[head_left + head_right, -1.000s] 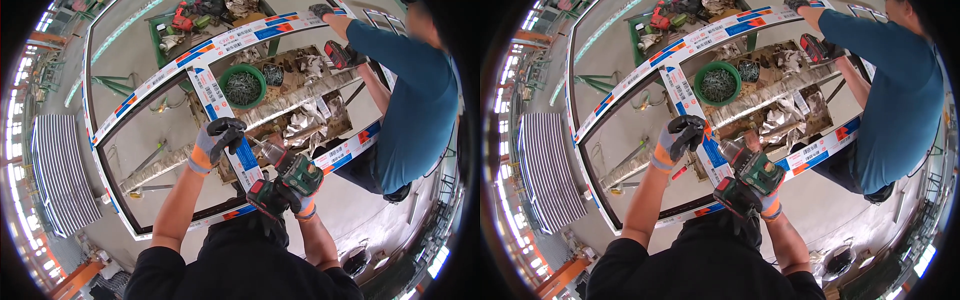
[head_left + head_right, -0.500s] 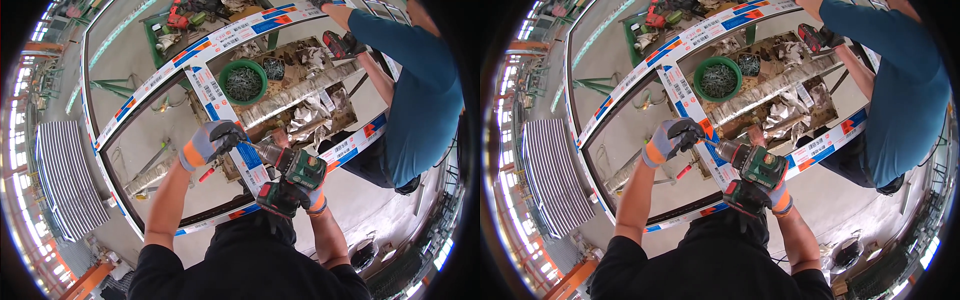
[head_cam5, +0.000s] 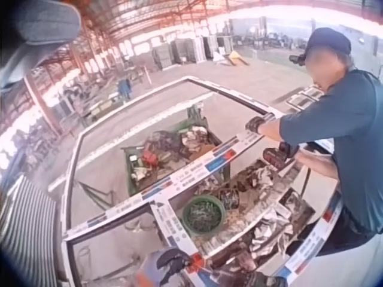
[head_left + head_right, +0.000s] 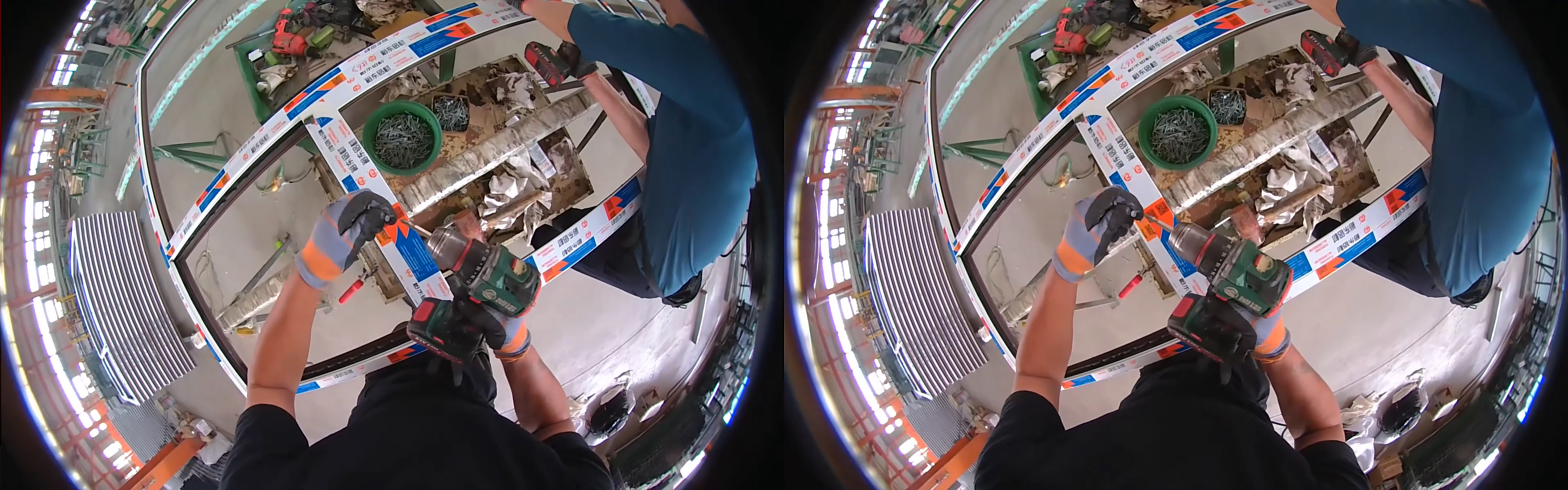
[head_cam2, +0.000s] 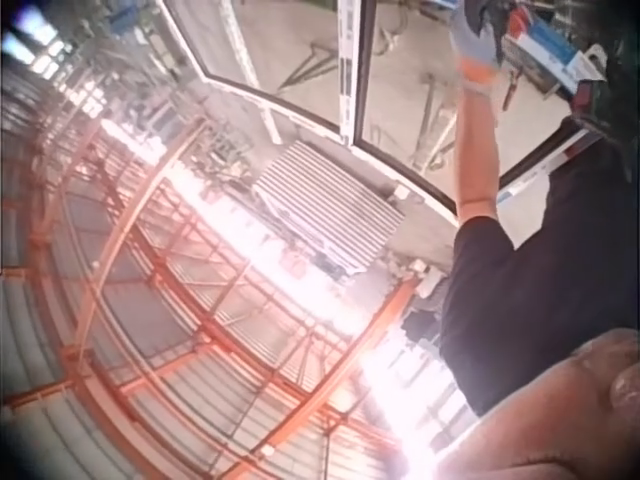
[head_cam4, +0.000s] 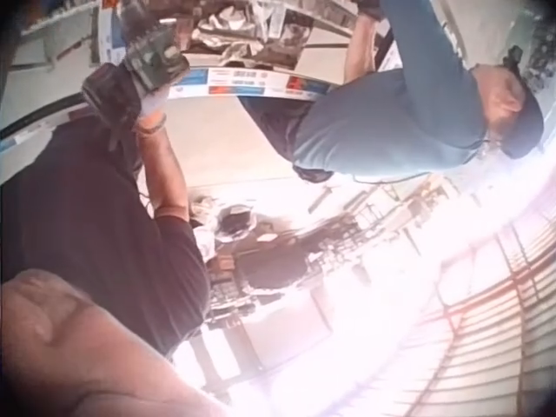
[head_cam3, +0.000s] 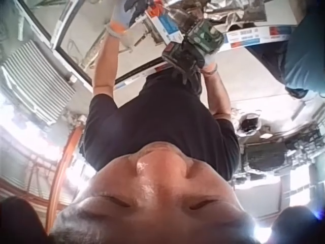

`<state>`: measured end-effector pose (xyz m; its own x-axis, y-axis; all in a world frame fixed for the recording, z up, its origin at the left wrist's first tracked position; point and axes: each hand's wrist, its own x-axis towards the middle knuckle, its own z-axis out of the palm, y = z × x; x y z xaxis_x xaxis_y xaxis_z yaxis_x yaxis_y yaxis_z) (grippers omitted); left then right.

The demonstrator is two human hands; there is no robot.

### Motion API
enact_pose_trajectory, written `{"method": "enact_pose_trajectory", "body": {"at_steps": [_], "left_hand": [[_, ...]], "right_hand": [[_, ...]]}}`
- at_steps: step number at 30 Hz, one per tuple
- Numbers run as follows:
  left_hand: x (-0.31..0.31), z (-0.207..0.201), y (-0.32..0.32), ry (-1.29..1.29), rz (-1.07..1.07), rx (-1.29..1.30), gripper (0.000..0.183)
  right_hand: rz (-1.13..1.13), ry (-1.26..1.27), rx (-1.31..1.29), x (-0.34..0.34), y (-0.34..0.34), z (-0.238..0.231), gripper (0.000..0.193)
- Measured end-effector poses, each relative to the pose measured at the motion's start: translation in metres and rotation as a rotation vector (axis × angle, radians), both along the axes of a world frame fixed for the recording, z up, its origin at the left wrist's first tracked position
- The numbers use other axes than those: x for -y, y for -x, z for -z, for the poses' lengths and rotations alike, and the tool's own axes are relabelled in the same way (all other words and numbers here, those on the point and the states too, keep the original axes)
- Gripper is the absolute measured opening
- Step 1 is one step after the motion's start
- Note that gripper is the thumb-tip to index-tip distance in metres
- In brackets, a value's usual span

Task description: Assembling and securing metal window frame components using a power drill and mallet.

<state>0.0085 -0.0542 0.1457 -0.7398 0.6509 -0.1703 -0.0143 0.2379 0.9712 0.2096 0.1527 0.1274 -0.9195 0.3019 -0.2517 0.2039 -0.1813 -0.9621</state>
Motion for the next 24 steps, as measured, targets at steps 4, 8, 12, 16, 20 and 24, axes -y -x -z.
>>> {"method": "enact_pose_trajectory", "body": {"at_steps": [4, 8, 12, 16, 20, 24], "left_hand": [[0.0, -0.005, 0.005, 0.046, 0.065, -0.107, 0.023], [-0.001, -0.012, 0.008, 0.093, 0.121, -0.186, 0.022], [0.005, -0.013, 0.011, 0.178, 0.195, -0.277, 0.012], [0.013, -0.003, 0.02, 0.22, 0.343, -0.587, 0.009], [0.011, -0.008, 0.024, 0.233, 0.358, -0.291, 0.01], [0.01, -0.012, 0.019, 0.362, 0.3, -0.403, 0.015]], "right_hand": [[-0.121, -0.236, -0.021, -0.011, -0.006, 0.009, 0.033], [-0.188, -0.57, -0.171, -0.011, -0.003, 0.018, 0.033], [-0.255, -0.612, -0.234, -0.013, 0.007, 0.002, 0.032], [-0.372, -0.786, -0.383, -0.022, 0.02, -0.004, 0.032], [-0.373, -0.738, -0.393, -0.016, 0.022, -0.006, 0.027], [-0.273, -0.534, -0.344, 0.0, 0.013, 0.003, 0.026]]}}
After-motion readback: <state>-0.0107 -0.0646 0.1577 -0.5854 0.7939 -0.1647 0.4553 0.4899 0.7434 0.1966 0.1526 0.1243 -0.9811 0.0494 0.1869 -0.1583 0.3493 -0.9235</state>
